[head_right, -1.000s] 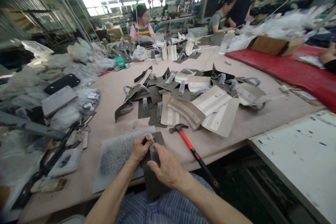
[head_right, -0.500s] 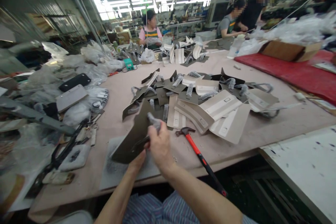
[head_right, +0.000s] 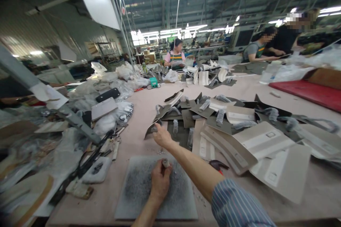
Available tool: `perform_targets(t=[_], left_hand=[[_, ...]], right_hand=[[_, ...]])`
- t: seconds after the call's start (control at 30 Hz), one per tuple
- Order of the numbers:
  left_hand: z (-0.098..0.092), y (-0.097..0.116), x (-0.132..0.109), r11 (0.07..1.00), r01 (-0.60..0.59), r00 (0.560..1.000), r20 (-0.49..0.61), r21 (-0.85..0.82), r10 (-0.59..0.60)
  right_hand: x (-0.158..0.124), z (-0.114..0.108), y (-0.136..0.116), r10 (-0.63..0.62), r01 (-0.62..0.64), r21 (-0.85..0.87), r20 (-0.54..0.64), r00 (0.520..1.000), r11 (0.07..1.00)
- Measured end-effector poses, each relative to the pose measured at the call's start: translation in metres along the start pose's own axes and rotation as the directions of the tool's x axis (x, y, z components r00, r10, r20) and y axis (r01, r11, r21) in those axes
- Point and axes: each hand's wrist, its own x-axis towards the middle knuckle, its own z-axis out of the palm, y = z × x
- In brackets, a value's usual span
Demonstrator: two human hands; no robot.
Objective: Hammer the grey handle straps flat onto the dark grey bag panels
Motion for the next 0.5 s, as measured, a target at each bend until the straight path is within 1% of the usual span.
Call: perform_targets(t=[0.07,0.13,0.2,0.3,0.37,0.43,0.47,0.5], left_hand=[[0.001,-0.001,0.000,1.000,0.008,1.000,0.007,-0.008,-0.008],[0.002,-0.003,0.000,1.000,0.018,1.000,0.006,-0.003,-0.018],[0.002,-0.005,0.001,1.000,0.028,1.000,-0.001,0.007,-0.028],[0.002,-0.006,0.003,0.999,0.033,0.999,-0.008,0.033,-0.033],[0.002,-0.005,0.003,0.999,0.028,1.000,-0.007,0.039,-0.028],[0.000,-0.003,0.003,0.999,0.026,1.000,-0.002,0.024,-0.026],[0.000,-0.003,0.003,0.999,0.031,1.000,-0.004,0.011,-0.031],[-0.001,-0.003,0.003,0.999,0.037,0.999,-0.005,-0.004,-0.037]], right_hand=[[0.018,0.005,-0.003,-0.030,0.030,-0.065,0.007,1.000,0.997],[0.030,0.010,-0.008,-0.073,0.075,-0.135,0.023,0.997,0.988],[0.037,0.011,-0.014,-0.124,0.131,-0.200,0.048,0.991,0.971],[0.040,0.004,-0.023,-0.200,0.216,-0.255,0.088,0.976,0.943],[0.032,-0.007,-0.028,-0.246,0.259,-0.258,0.082,0.966,0.931],[0.015,-0.025,-0.028,-0.271,0.274,-0.253,0.044,0.961,0.928],[0.002,-0.036,-0.027,-0.267,0.260,-0.241,0.004,0.964,0.935],[-0.013,-0.050,-0.023,-0.253,0.236,-0.201,-0.061,0.966,0.951]])
